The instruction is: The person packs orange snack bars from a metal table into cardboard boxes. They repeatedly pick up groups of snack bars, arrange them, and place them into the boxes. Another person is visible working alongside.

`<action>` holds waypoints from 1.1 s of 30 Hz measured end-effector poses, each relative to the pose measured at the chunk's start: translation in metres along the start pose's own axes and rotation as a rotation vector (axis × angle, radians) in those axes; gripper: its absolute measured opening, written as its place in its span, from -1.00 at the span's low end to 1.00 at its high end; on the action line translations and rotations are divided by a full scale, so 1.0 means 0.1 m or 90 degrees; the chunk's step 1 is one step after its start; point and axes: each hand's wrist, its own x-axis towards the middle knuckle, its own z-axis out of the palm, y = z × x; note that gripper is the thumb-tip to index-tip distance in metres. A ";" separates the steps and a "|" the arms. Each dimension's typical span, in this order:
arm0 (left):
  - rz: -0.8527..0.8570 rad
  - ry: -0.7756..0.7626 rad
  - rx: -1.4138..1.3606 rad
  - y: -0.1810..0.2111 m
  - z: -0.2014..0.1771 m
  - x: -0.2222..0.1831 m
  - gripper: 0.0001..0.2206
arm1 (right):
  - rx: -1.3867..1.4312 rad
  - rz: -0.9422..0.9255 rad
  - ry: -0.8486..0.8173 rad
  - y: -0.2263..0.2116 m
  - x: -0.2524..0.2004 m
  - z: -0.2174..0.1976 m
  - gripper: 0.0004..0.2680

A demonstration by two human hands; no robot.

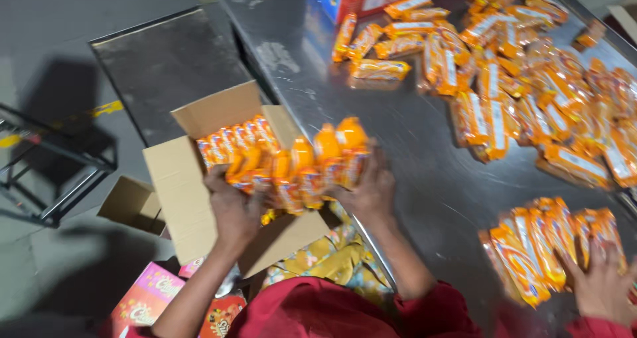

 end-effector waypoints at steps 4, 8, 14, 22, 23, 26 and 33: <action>-0.164 -0.087 0.331 -0.66 -0.35 0.03 -0.39 | 0.111 -0.037 -0.241 -0.36 0.20 0.80 -0.35; -0.036 -0.130 0.530 -1.00 -0.25 0.05 -0.28 | -0.026 0.096 -0.530 -0.34 0.39 1.20 -0.42; 0.153 -0.189 0.470 -1.16 0.01 0.28 -0.27 | -0.051 -0.140 -0.362 -0.34 0.46 1.79 -0.64; -0.005 -0.263 0.455 -0.97 0.05 0.39 -0.22 | -0.041 -0.206 -0.446 -0.25 0.39 2.08 -0.73; -0.003 -0.261 0.453 -0.96 0.05 0.42 -0.27 | -0.084 -0.196 -0.493 -0.23 0.42 2.07 -0.73; 0.096 -0.155 0.426 -1.09 0.10 0.37 -0.37 | -0.050 -0.182 -0.484 -0.17 0.28 1.95 -0.68; 0.186 -0.089 0.462 -1.79 0.12 0.20 -0.44 | 0.072 0.045 -0.161 0.26 -0.11 0.54 -0.50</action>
